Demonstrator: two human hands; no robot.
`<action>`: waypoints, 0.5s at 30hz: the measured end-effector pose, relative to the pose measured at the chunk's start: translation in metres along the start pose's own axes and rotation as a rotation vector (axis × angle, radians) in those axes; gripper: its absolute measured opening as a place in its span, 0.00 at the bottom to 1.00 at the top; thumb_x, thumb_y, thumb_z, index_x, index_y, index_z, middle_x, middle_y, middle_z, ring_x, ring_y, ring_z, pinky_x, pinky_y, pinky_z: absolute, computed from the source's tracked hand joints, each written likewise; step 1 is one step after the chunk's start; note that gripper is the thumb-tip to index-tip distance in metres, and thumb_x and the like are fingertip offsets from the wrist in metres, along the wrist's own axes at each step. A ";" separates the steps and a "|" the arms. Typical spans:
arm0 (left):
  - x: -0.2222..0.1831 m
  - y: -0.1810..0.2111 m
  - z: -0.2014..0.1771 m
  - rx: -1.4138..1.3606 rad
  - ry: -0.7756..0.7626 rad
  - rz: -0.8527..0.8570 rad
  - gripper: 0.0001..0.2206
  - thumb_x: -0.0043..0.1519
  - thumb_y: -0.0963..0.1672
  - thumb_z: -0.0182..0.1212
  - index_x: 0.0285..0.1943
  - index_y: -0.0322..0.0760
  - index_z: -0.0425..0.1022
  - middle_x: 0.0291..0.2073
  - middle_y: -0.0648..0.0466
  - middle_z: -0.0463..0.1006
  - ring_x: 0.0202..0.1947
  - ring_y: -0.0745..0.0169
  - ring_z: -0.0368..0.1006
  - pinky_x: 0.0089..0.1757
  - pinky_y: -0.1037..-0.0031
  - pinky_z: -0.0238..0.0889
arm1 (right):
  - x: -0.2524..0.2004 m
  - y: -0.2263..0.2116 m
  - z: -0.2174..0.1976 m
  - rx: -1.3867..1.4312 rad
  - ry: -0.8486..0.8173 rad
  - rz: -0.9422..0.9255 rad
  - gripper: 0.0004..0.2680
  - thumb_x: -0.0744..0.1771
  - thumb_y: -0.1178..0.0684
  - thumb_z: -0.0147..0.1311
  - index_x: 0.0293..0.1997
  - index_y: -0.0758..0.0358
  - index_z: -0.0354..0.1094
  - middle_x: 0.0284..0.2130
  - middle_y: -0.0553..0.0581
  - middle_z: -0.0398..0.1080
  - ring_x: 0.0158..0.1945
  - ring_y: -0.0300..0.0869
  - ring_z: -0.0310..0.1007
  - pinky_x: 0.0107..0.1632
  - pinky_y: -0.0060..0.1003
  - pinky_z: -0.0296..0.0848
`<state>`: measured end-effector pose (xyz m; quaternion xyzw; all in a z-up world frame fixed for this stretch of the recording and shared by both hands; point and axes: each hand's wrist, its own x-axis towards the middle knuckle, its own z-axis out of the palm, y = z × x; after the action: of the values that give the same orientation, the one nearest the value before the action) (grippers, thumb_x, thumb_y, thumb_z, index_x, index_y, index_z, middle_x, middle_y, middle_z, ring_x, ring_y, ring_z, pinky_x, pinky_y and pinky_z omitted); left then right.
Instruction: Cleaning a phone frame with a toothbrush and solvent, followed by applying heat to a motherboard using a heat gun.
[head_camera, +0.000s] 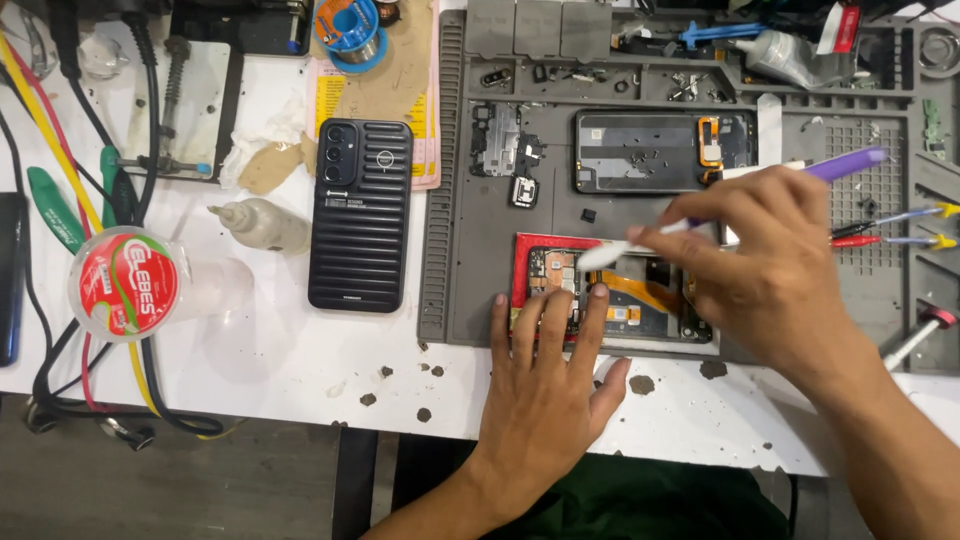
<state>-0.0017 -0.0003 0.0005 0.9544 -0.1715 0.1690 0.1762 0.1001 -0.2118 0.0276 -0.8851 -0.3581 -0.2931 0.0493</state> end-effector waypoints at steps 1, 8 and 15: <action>0.000 0.001 -0.001 -0.005 -0.007 -0.007 0.31 0.61 0.54 0.69 0.70 0.38 0.68 0.58 0.44 0.68 0.62 0.46 0.62 0.62 0.41 0.58 | 0.000 -0.003 -0.002 0.103 -0.095 0.000 0.14 0.66 0.63 0.68 0.55 0.47 0.77 0.46 0.54 0.77 0.47 0.50 0.70 0.58 0.49 0.60; -0.002 0.000 -0.002 0.009 -0.027 -0.005 0.31 0.61 0.54 0.68 0.70 0.38 0.67 0.59 0.43 0.67 0.63 0.46 0.62 0.62 0.42 0.58 | -0.003 -0.004 -0.002 0.217 -0.199 0.034 0.14 0.64 0.58 0.68 0.53 0.43 0.76 0.48 0.51 0.73 0.49 0.50 0.68 0.59 0.50 0.58; 0.000 -0.001 0.001 -0.008 -0.016 -0.010 0.31 0.61 0.54 0.70 0.70 0.38 0.68 0.58 0.43 0.67 0.63 0.46 0.62 0.62 0.41 0.57 | -0.007 0.006 0.002 0.240 -0.194 0.061 0.21 0.62 0.70 0.62 0.54 0.44 0.77 0.48 0.51 0.74 0.49 0.49 0.67 0.59 0.48 0.58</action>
<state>-0.0017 0.0000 -0.0006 0.9558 -0.1691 0.1598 0.1796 0.1011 -0.2203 0.0226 -0.9075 -0.3668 -0.1595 0.1287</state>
